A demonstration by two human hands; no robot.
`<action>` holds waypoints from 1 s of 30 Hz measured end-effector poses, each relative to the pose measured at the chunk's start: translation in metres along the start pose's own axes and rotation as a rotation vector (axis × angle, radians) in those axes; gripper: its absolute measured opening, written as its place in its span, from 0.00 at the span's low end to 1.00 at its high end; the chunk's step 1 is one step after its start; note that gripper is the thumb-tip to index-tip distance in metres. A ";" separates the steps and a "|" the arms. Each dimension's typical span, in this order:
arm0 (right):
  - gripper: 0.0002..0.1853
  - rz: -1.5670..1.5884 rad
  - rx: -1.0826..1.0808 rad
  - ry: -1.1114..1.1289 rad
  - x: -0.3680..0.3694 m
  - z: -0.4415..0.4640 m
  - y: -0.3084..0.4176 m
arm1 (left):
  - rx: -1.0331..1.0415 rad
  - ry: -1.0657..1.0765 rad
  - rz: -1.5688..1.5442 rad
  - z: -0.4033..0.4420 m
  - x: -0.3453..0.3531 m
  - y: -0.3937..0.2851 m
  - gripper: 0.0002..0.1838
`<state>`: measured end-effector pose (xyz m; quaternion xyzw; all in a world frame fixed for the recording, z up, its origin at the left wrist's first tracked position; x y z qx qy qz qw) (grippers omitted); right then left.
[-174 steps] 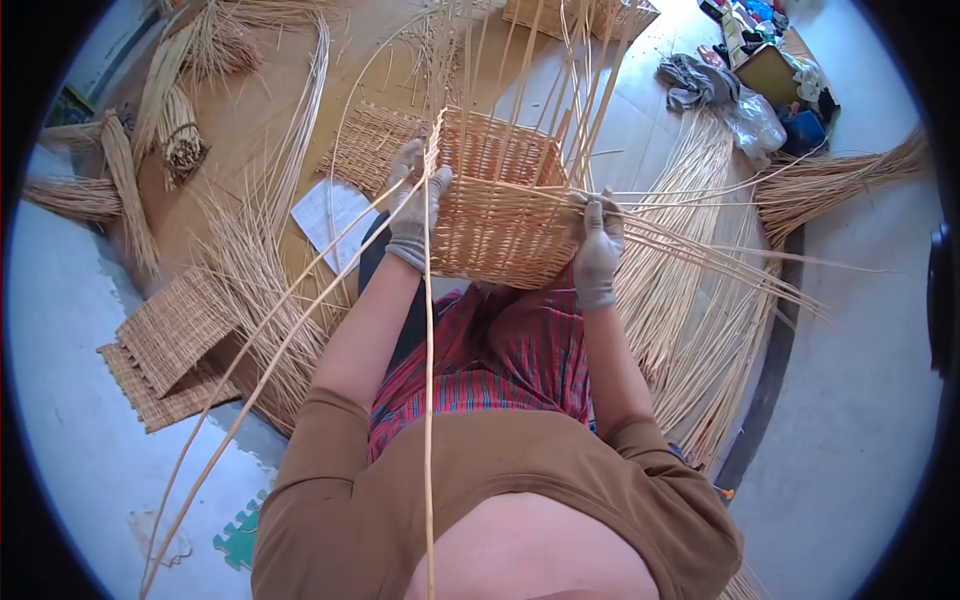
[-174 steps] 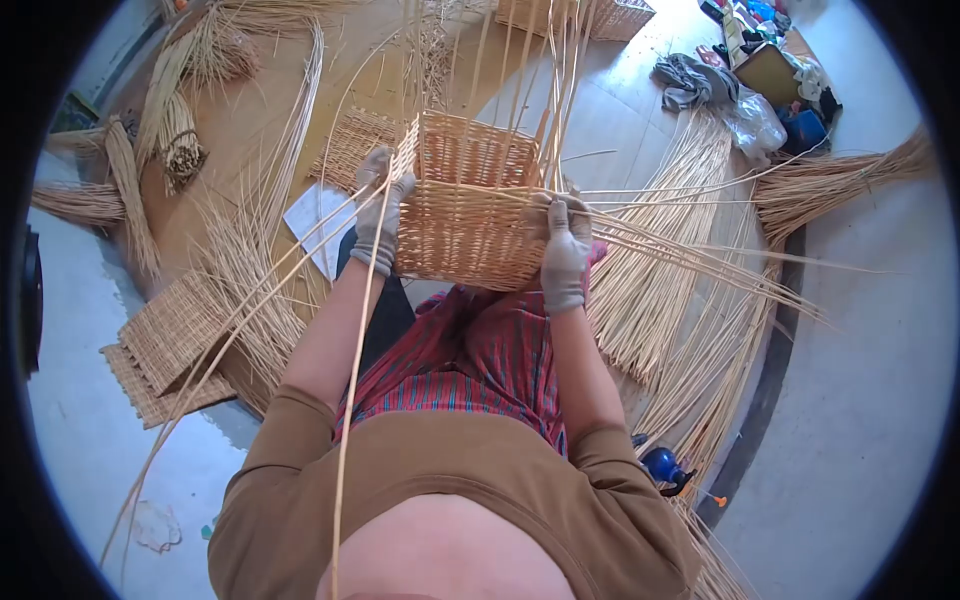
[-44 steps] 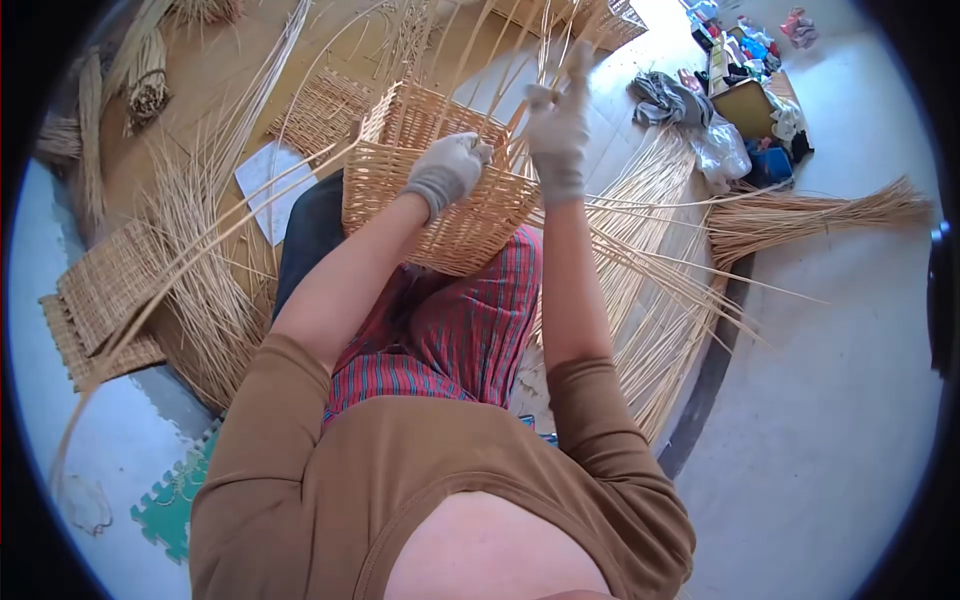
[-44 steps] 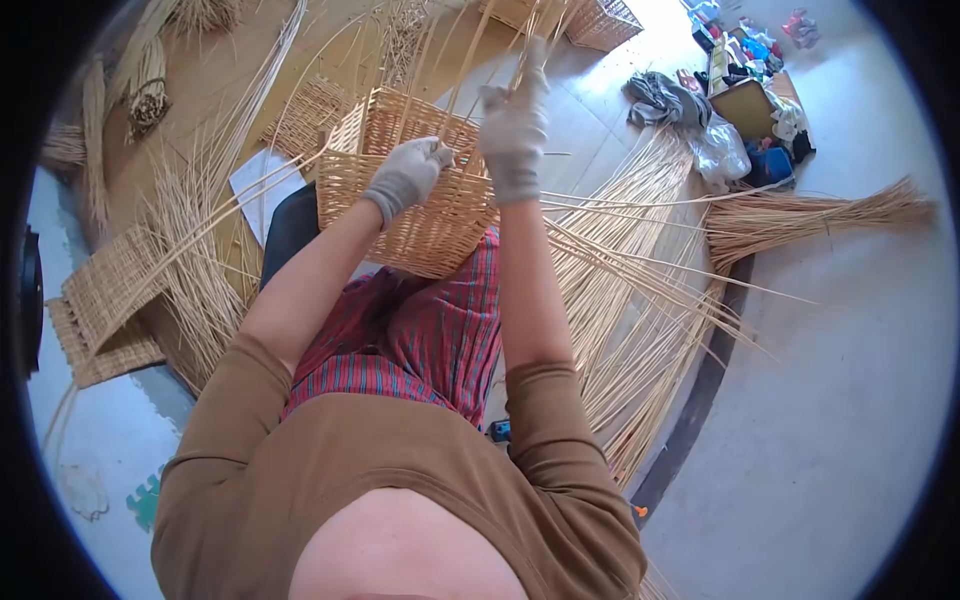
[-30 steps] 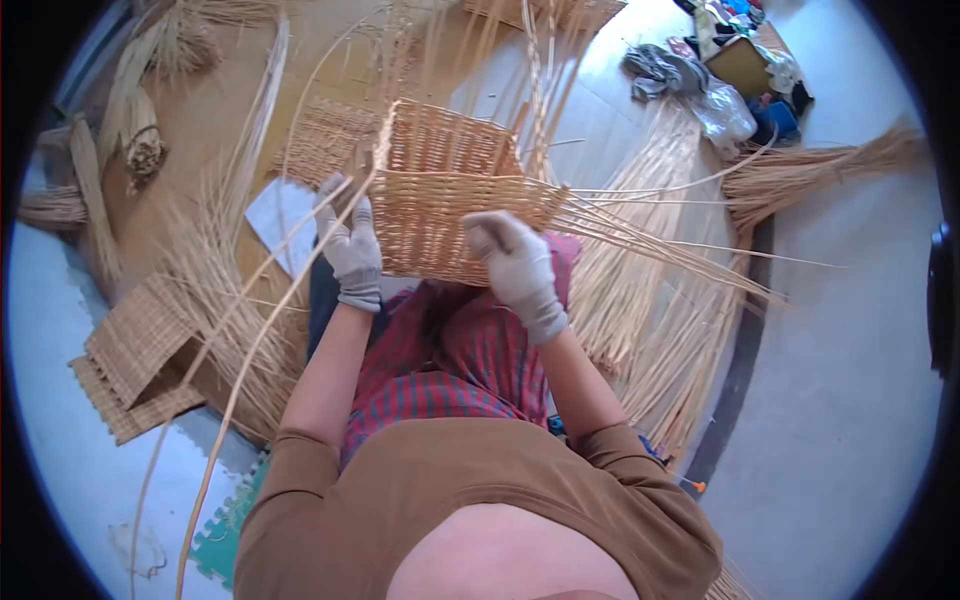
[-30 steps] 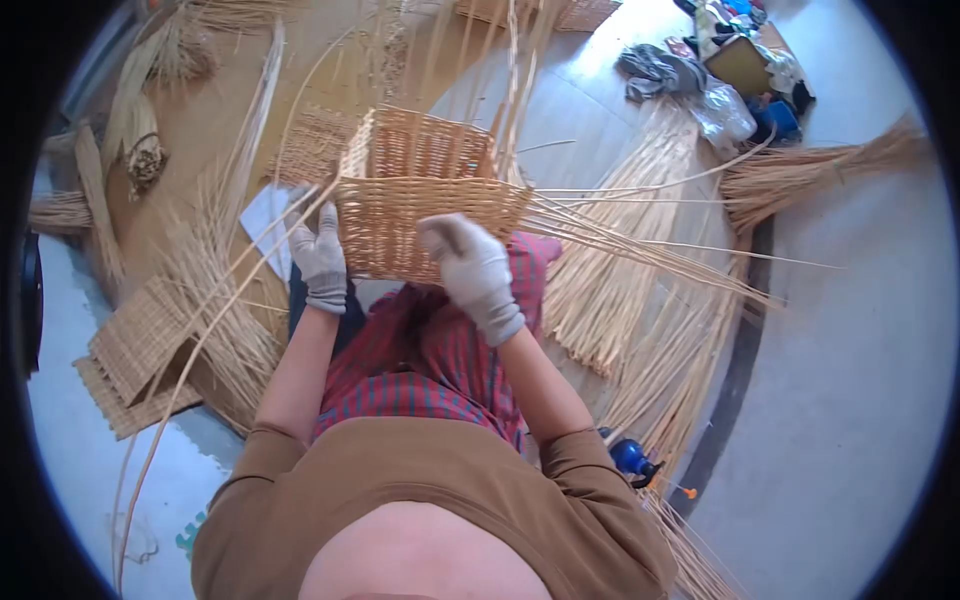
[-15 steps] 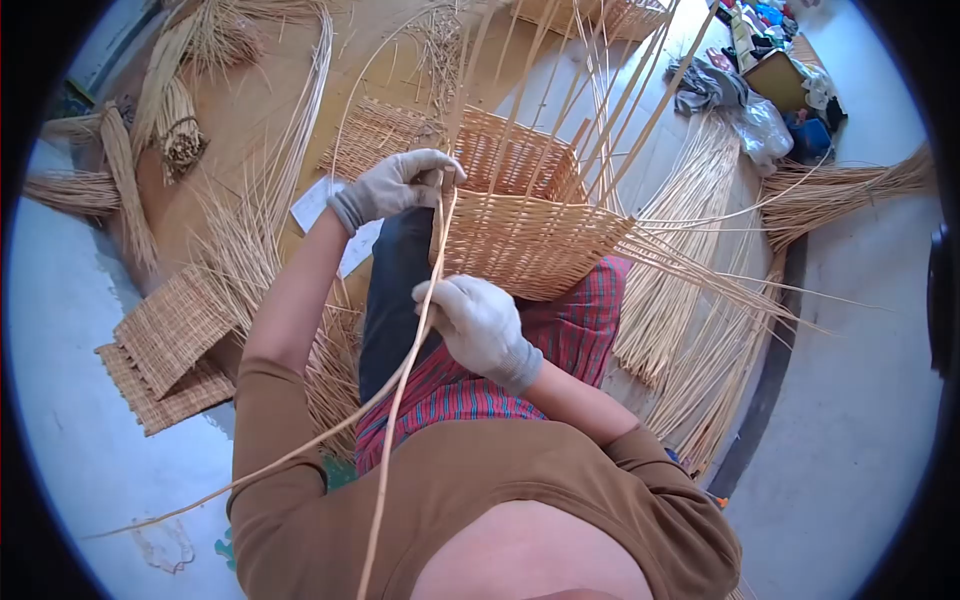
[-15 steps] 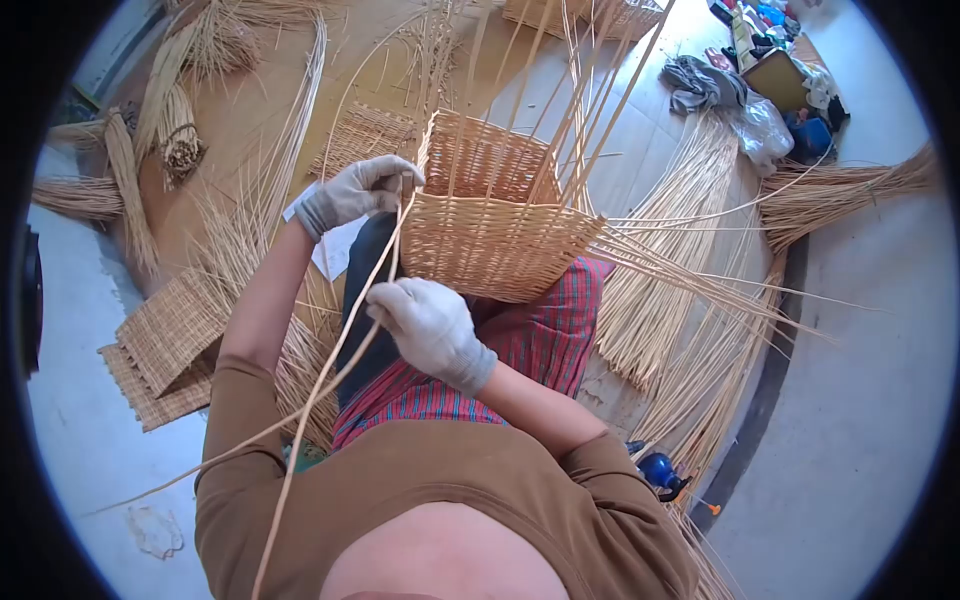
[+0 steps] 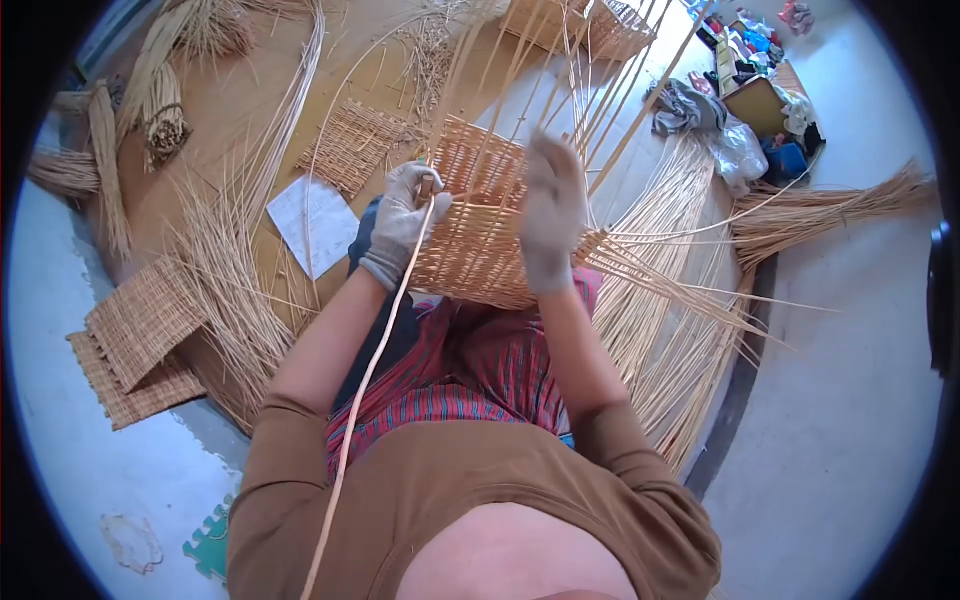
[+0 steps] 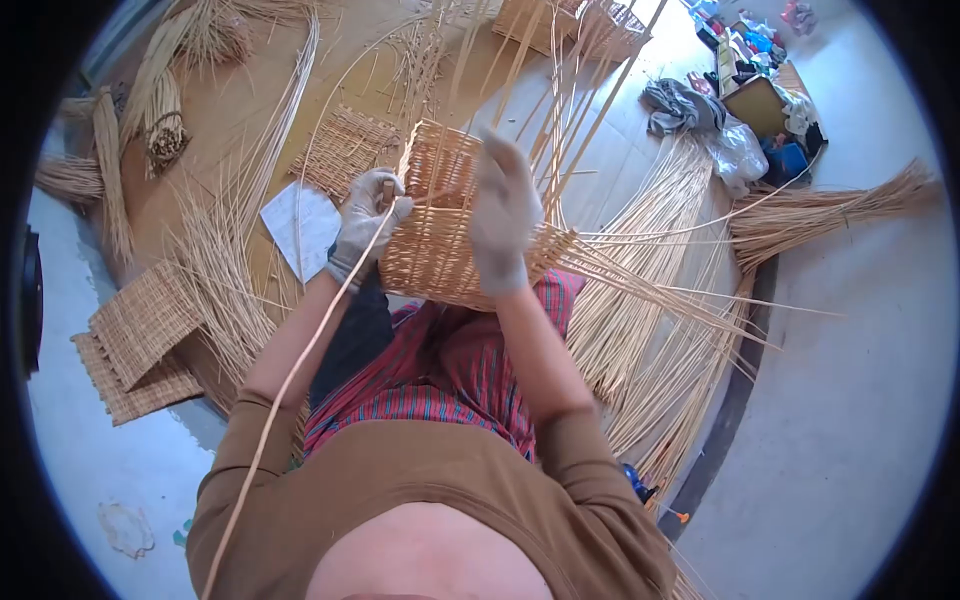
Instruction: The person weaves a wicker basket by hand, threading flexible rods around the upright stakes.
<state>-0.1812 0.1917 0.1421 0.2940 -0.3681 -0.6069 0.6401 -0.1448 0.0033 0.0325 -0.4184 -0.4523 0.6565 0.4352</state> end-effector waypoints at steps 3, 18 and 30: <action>0.27 -0.542 -0.483 0.248 0.054 0.050 0.030 | -0.005 -0.088 -0.039 -0.003 0.017 -0.004 0.23; 0.07 0.174 0.463 -0.200 -0.101 -0.047 -0.041 | 0.112 -0.413 0.229 -0.053 0.038 -0.038 0.16; 0.17 -0.201 -0.061 0.072 -0.051 0.059 0.001 | -0.350 0.236 0.518 0.007 0.073 -0.090 0.20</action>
Point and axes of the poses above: each hand's wrist, its own z-axis towards the middle knuckle, its own x-axis out of the palm, y = z × x, the point moved 2 cm from there along z, towards the middle knuckle, and after that the axes turned 14 degrees about z, right-handed, at the moved point
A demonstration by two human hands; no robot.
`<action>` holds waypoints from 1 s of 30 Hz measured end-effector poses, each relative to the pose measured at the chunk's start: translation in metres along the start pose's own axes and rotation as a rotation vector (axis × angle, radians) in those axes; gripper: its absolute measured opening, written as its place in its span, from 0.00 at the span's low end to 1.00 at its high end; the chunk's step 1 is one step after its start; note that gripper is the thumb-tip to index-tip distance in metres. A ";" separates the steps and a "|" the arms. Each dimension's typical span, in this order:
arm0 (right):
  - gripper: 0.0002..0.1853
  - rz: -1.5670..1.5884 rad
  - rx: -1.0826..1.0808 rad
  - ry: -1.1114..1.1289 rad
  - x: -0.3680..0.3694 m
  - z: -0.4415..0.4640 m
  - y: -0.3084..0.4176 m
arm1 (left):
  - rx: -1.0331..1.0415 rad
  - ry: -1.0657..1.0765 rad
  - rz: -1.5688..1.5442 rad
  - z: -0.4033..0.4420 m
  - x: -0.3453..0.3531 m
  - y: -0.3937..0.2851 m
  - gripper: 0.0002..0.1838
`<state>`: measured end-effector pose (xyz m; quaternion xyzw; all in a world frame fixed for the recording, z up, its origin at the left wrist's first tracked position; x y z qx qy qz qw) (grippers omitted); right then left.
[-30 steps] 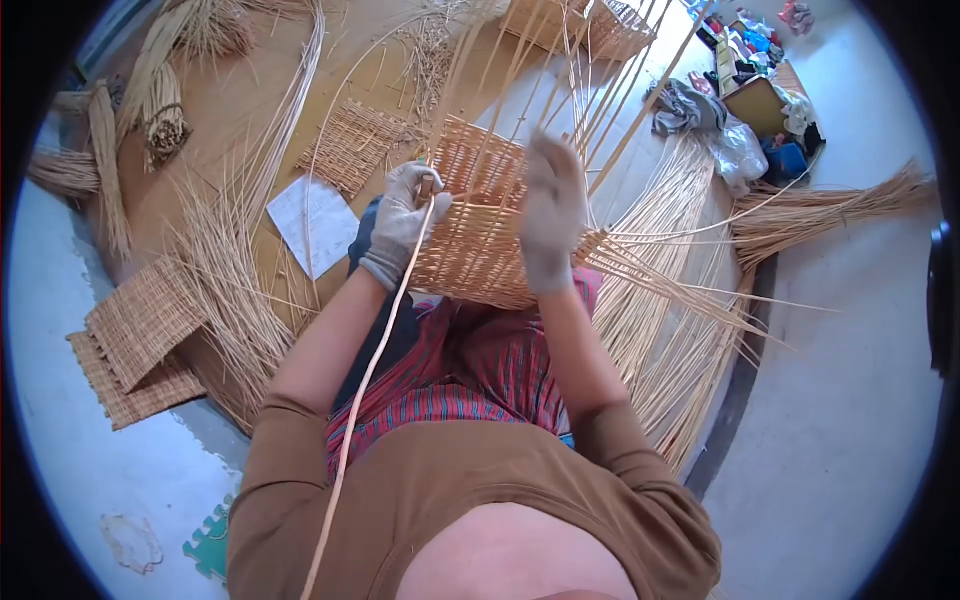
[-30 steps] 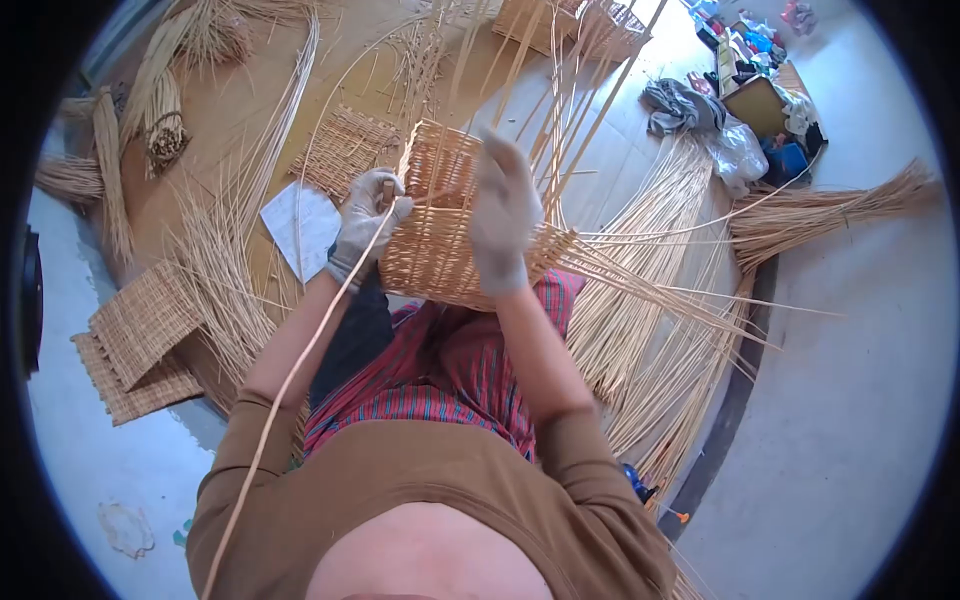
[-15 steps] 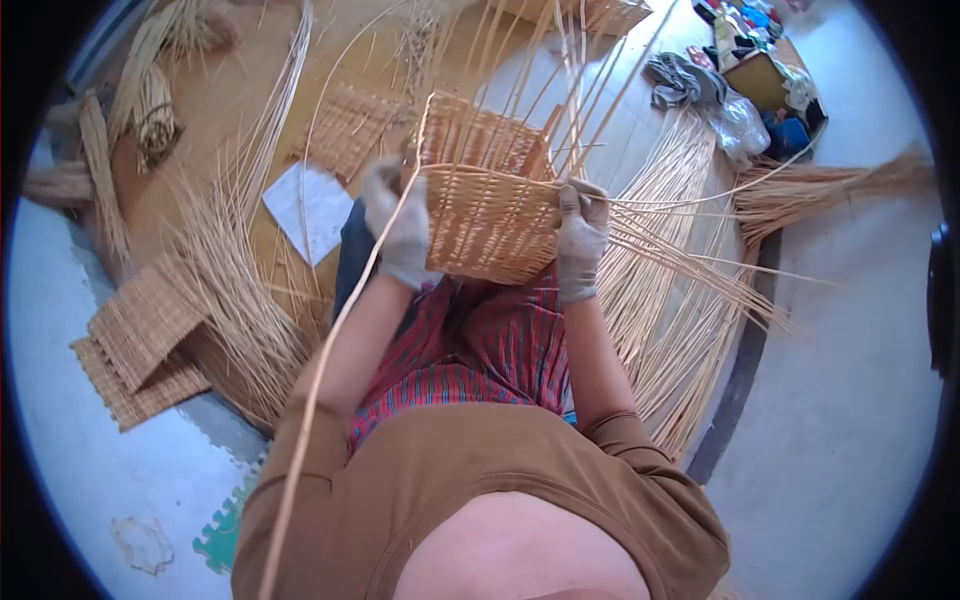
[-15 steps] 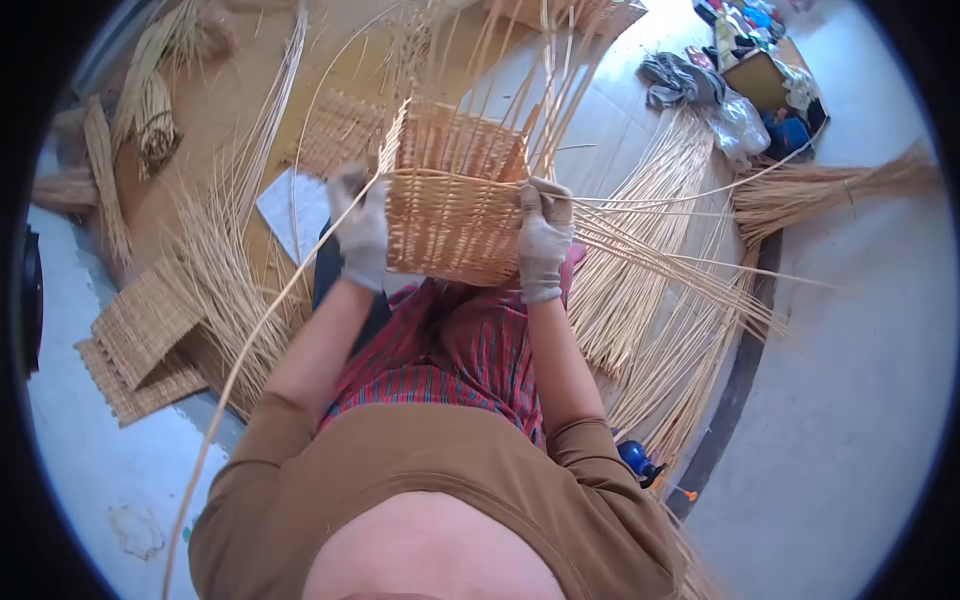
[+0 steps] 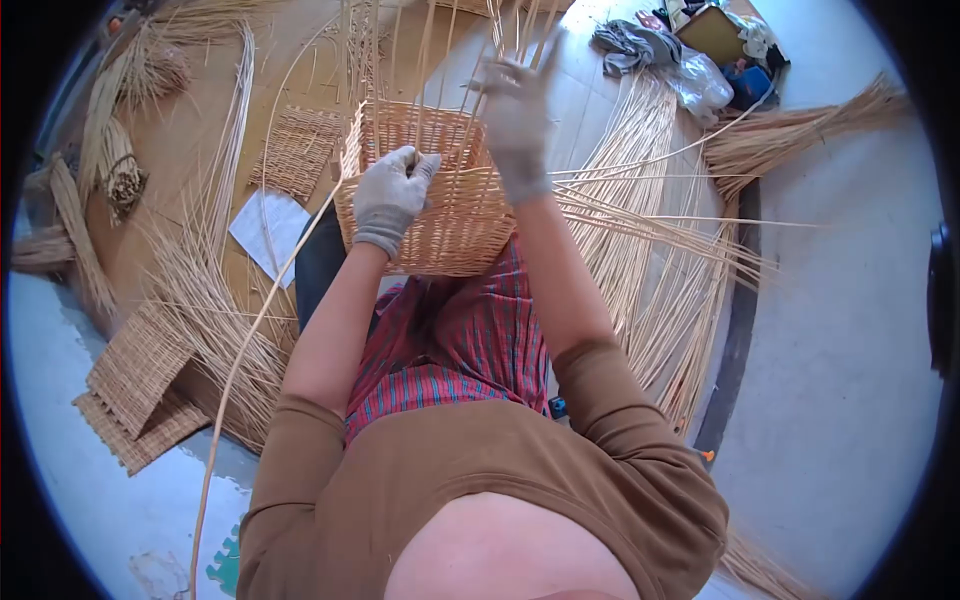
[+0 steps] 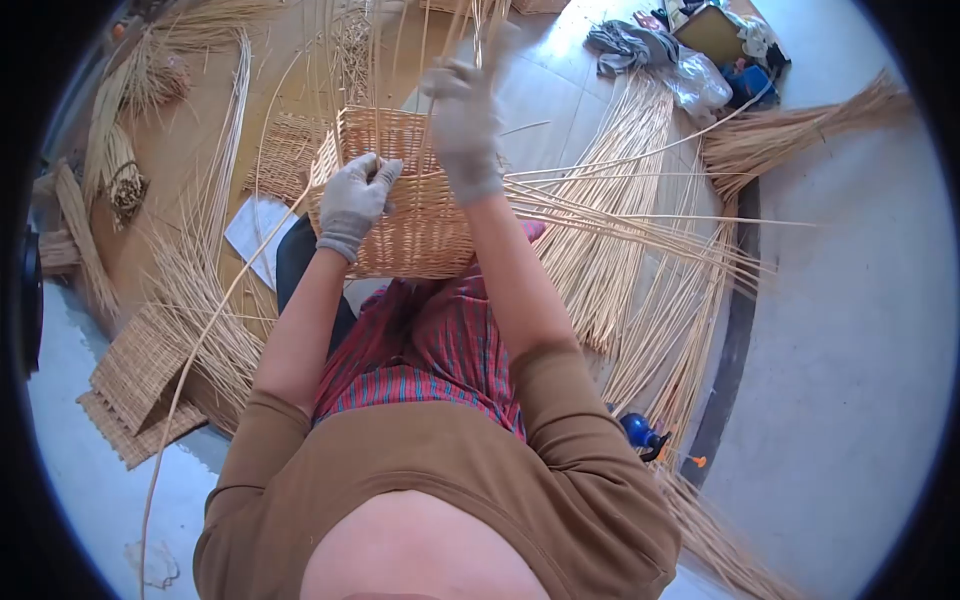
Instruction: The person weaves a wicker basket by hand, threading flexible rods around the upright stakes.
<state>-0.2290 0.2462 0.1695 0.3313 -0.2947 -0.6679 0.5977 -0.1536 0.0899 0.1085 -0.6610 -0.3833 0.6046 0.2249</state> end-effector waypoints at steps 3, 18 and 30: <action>0.13 0.057 -0.013 -0.221 -0.058 -0.060 -0.018 | 0.380 -0.647 0.263 -0.011 0.008 0.005 0.21; 0.20 -0.935 0.241 -0.086 -0.103 -0.086 -0.042 | 0.696 -0.295 0.310 -0.027 0.075 -0.014 0.30; 0.17 0.225 -0.122 0.796 0.122 -0.095 0.077 | 0.354 -0.364 -0.591 -0.006 -0.040 0.114 0.18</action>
Point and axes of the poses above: each hand's wrist, its own z-axis towards the middle knuckle, its own x-axis out of the palm, y = z × x, the point moved 2 cm from there along z, towards the middle knuckle, and after that the axes turned 14 degrees about z, right-handed, at the moved point
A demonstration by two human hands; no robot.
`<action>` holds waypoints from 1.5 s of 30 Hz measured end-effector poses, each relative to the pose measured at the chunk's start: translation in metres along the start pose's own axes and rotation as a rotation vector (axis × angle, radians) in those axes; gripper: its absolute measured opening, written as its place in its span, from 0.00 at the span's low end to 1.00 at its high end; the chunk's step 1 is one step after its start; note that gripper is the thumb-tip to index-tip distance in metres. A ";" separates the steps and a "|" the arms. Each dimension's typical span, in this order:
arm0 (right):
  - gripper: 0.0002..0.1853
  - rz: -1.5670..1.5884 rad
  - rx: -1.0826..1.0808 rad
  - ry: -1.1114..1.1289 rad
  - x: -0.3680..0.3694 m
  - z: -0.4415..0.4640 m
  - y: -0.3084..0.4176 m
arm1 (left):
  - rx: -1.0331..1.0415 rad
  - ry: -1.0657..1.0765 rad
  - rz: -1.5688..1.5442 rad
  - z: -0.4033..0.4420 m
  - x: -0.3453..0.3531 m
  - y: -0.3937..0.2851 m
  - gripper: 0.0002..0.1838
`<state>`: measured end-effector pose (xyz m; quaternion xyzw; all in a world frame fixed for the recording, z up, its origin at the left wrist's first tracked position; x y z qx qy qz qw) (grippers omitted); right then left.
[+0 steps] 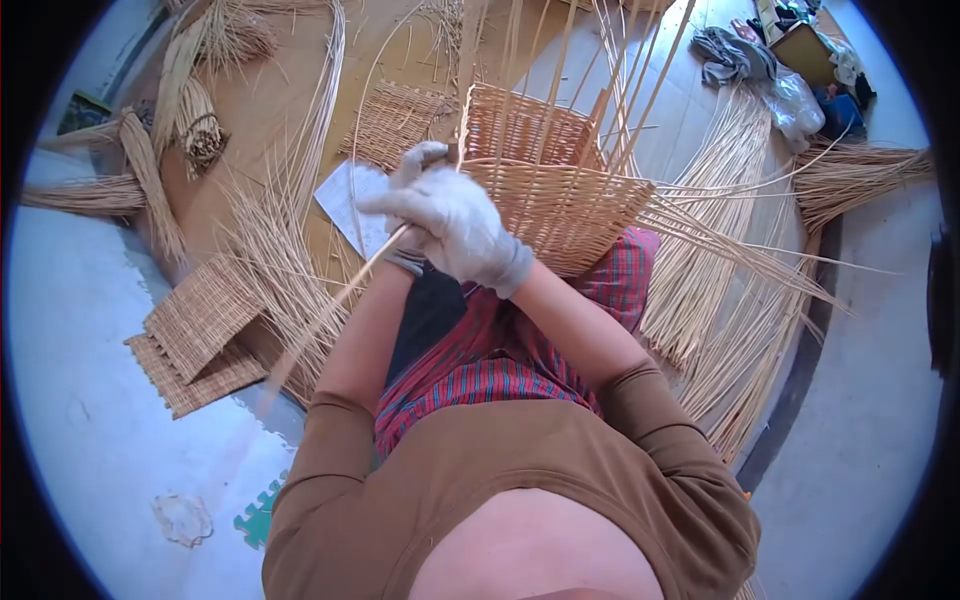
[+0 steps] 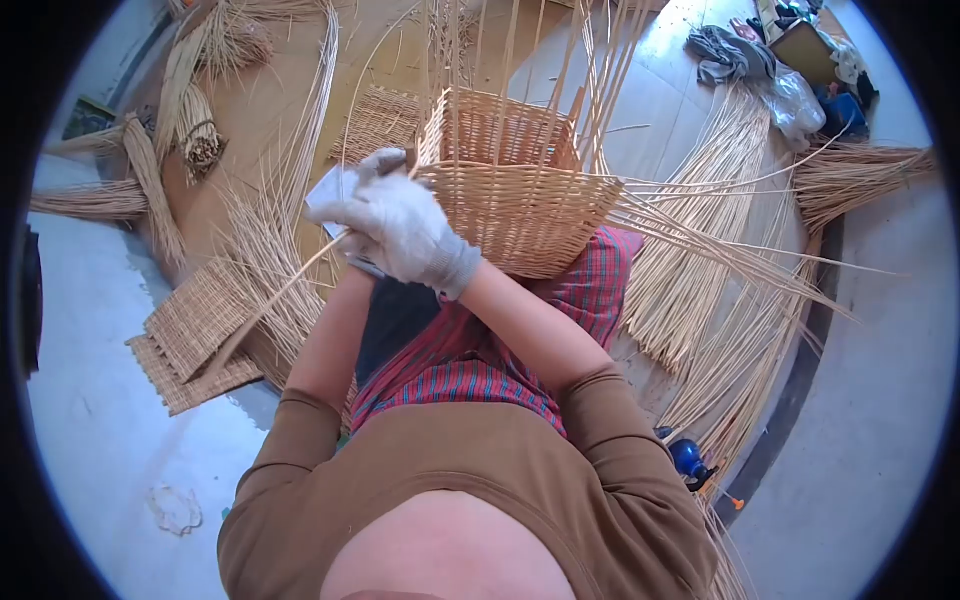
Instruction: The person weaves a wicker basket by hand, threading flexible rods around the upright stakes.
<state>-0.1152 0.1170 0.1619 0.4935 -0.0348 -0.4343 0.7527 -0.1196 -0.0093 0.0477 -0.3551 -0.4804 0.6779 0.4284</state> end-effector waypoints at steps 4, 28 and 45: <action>0.05 0.109 -0.039 -0.448 0.061 -0.023 -0.013 | -0.070 -0.086 -0.120 -0.017 0.016 0.011 0.22; 0.16 0.907 0.310 -1.184 -0.067 -0.138 -0.063 | 0.144 -0.086 0.565 0.056 -0.007 -0.034 0.10; 0.19 -0.107 -0.061 -0.773 -0.134 -0.020 -0.047 | -0.022 0.205 1.015 0.034 0.053 -0.045 0.20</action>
Point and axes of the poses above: each hand's wrist, its own z-axis towards the middle knuckle, its own x-axis out of the palm, y = z × x, the point moved 2 cm from there along z, towards the middle knuckle, and after that the axes turned 14 degrees about z, right-handed, at the moved point
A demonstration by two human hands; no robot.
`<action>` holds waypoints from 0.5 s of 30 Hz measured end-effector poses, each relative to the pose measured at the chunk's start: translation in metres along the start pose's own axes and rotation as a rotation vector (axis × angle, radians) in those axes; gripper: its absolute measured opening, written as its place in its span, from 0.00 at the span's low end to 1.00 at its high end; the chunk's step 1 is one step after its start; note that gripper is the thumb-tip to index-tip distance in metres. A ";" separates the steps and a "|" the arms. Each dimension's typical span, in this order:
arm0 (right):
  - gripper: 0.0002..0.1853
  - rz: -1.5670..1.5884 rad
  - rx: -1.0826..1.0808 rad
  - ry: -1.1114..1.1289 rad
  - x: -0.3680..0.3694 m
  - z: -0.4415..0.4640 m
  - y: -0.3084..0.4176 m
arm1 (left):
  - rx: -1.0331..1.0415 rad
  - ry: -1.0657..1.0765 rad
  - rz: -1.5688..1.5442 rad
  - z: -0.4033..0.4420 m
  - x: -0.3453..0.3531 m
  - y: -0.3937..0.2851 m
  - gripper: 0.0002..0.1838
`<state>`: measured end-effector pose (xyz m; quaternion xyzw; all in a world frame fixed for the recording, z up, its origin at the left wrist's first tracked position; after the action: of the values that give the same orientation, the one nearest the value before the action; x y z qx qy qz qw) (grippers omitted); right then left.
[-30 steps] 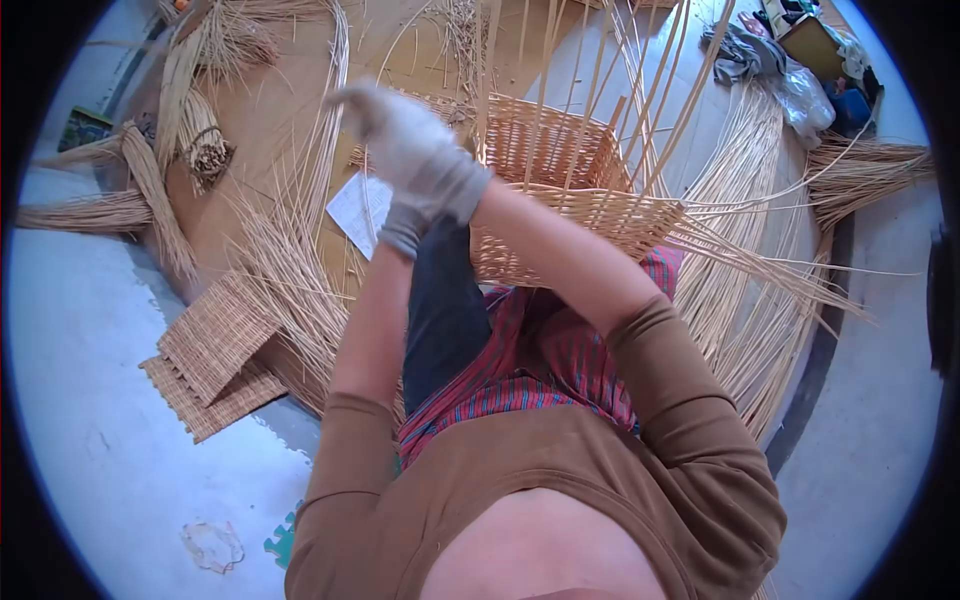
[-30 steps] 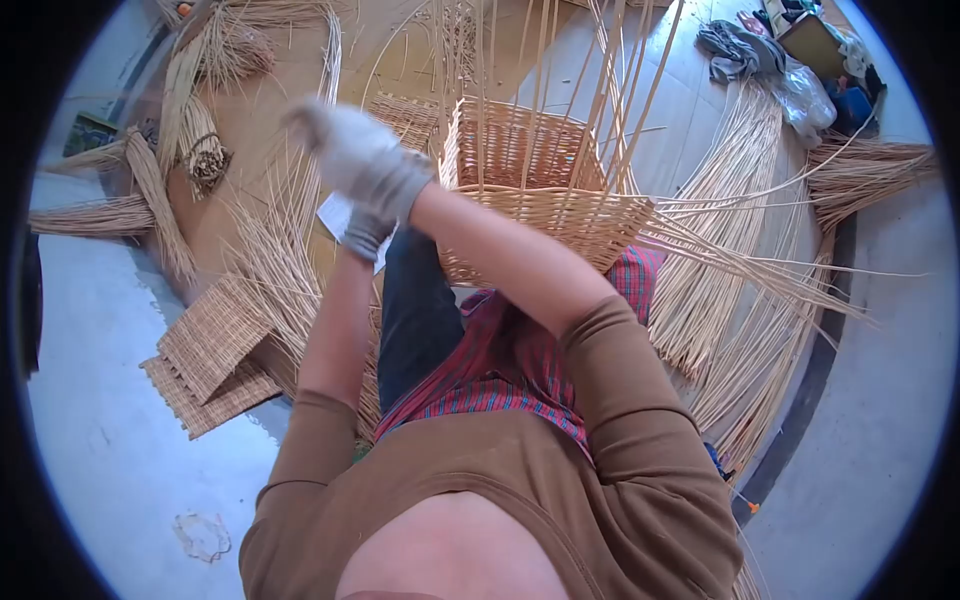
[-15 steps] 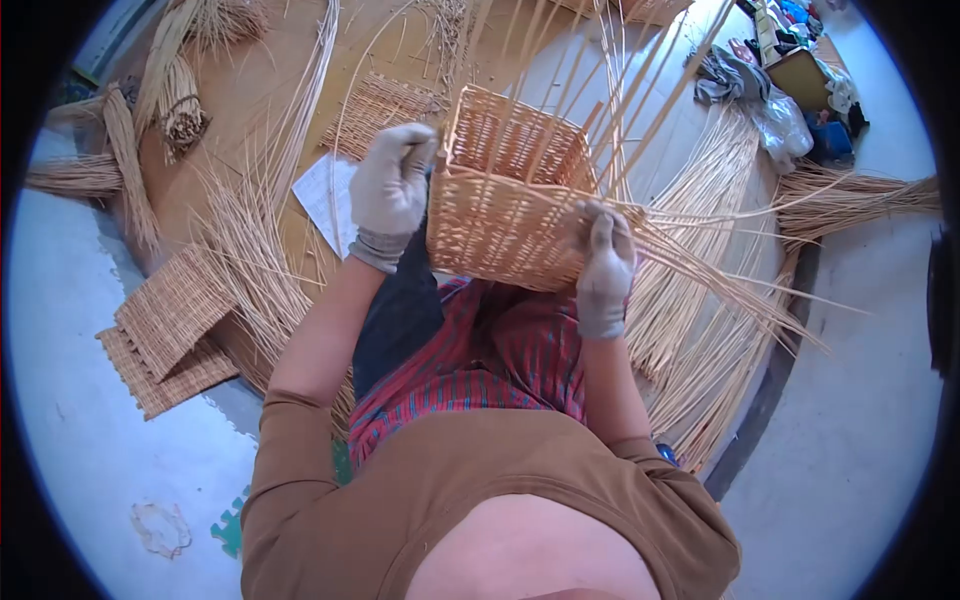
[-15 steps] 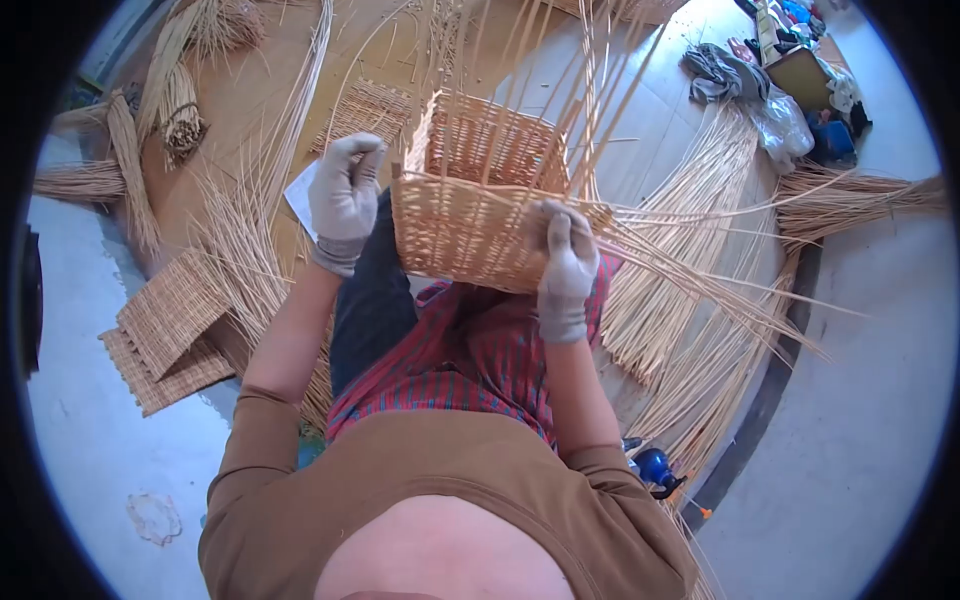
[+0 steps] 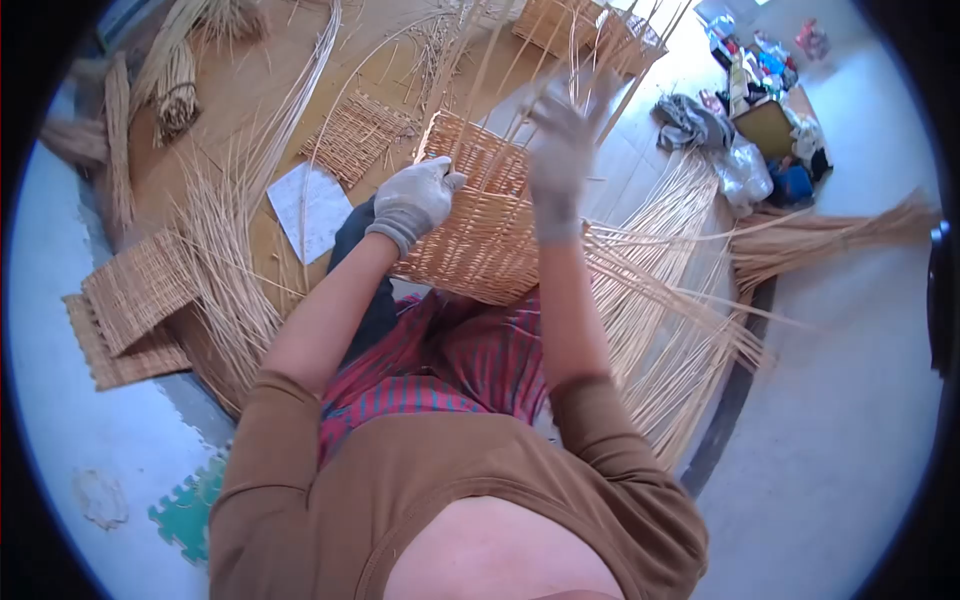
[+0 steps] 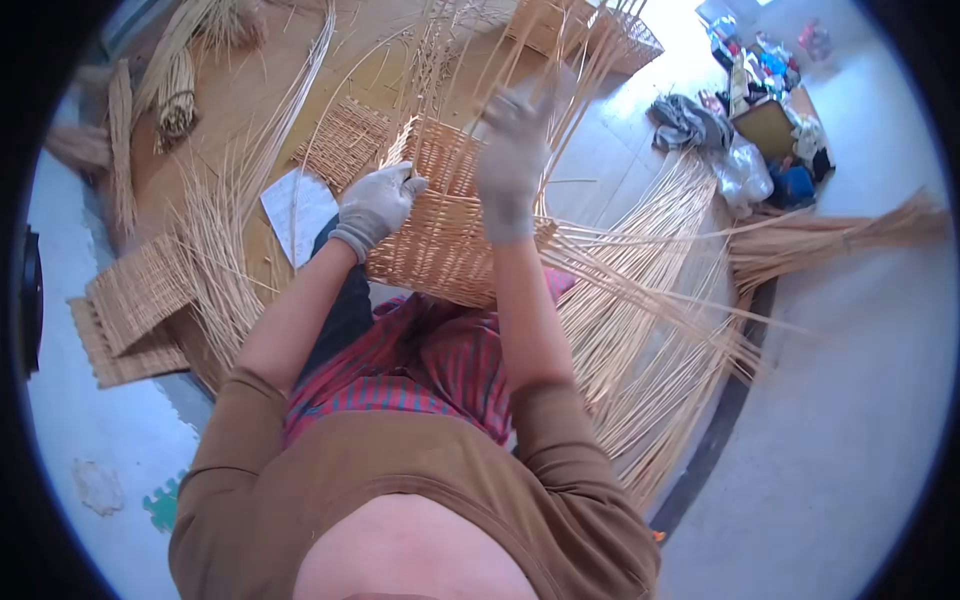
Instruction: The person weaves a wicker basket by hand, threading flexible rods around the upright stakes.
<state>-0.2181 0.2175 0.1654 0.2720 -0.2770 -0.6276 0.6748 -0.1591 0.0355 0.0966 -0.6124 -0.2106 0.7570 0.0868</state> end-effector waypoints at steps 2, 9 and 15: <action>0.18 0.196 0.144 -0.138 -0.040 -0.047 -0.010 | -0.032 0.115 -0.119 -0.008 -0.009 -0.001 0.15; 0.08 0.141 0.548 -0.131 -0.034 -0.047 0.025 | -0.065 -0.135 -0.231 -0.023 0.015 -0.007 0.12; 0.29 -0.144 0.153 0.082 0.054 0.051 0.005 | -0.144 -0.025 -0.105 -0.011 -0.005 -0.014 0.17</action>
<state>-0.2477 0.1631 0.2068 0.3675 -0.2759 -0.6399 0.6159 -0.1489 0.0479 0.1054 -0.5955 -0.2975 0.7420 0.0796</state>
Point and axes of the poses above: each hand's wrist, its own z-axis towards the middle knuckle, its own x-axis out of the palm, y = z × x, the point moved 2 cm from there along z, towards the middle knuckle, and after that the axes turned 14 degrees about z, right-handed, at the moved point
